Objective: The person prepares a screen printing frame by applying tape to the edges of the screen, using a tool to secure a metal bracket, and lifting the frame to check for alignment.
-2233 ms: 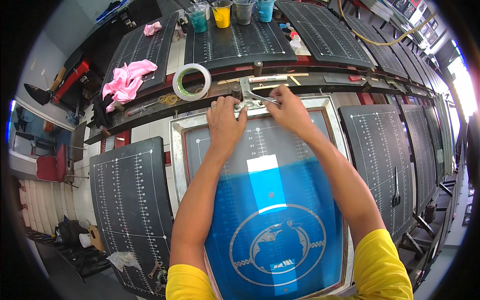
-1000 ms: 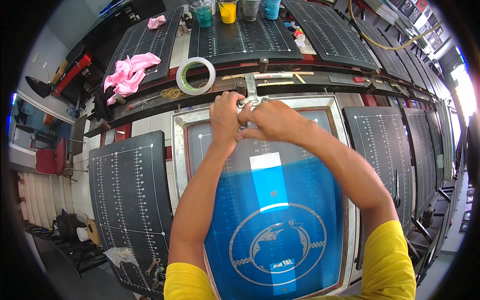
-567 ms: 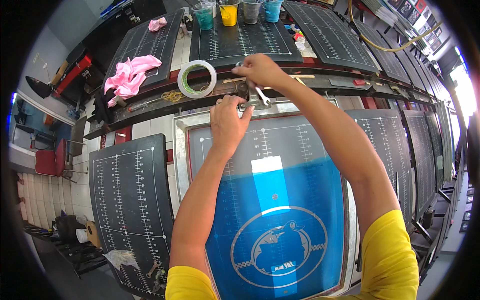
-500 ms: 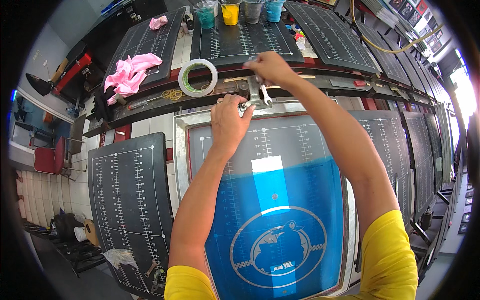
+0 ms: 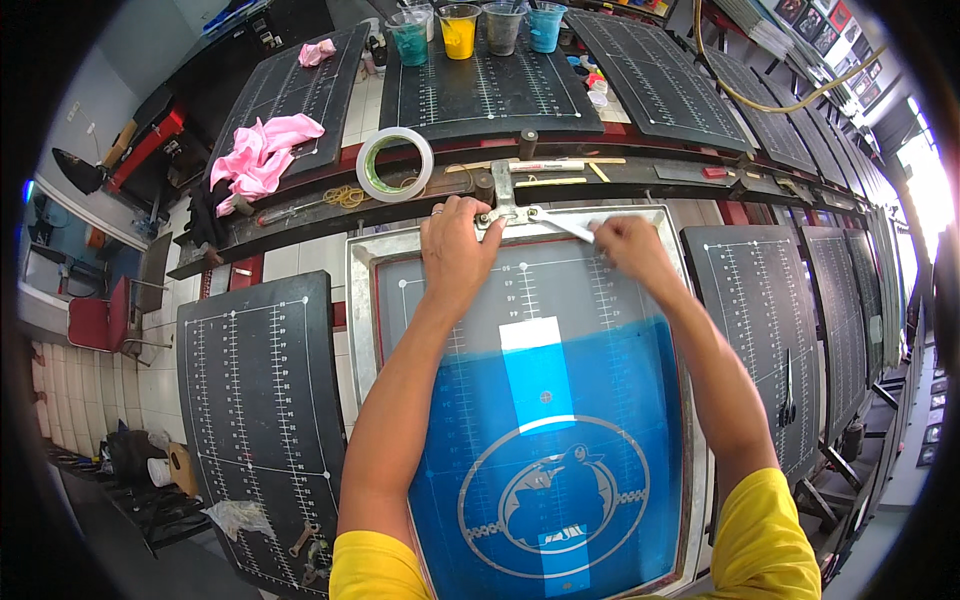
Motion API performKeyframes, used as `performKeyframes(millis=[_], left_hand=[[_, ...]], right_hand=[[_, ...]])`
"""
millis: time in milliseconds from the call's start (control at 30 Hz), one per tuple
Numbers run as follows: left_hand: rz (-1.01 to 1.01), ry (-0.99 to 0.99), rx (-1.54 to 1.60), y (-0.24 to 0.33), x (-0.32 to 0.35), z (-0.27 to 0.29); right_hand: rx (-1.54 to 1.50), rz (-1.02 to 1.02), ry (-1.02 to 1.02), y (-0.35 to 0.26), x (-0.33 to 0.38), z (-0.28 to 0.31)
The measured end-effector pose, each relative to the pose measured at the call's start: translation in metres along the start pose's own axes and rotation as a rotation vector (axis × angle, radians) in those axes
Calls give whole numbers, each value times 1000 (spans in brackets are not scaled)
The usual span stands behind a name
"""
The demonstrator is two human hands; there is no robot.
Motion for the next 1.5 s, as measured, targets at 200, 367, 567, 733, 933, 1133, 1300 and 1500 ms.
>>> performKeyframes(millis=[200,367,567,733,933,1133,1300,1500], left_hand=[[-22,27,-15,-1,1,0],[-35,26,20,6,-2,-1],[-31,34,11,-2,2,0],[-21,22,-1,2,0,-1],[-27,9,-17,2,0,0],[-36,2,-31,1,1,-3],[-8,-120,-48,3,-1,0],[-24,-157,19,2,-3,0]], right_hand=[[-258,-114,-300,-29,54,-58],[-641,-248,-589,-57,55,-87],[-873,-180,-478,-71,62,-71],[-207,116,70,-68,31,-25],[113,390,253,-77,15,-46],[173,263,274,-78,6,-54],[166,241,252,-75,5,-49],[136,297,198,-71,3,-48]])
Point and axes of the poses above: each hand's wrist, its own x-axis away from the middle knuckle, its own z-axis out of the back of the hand, y = z × x, the point moved 6 cm from there along -x, towards the middle knuckle, and after that the axes turned 11 degrees about -z, right-handed, at the moved point
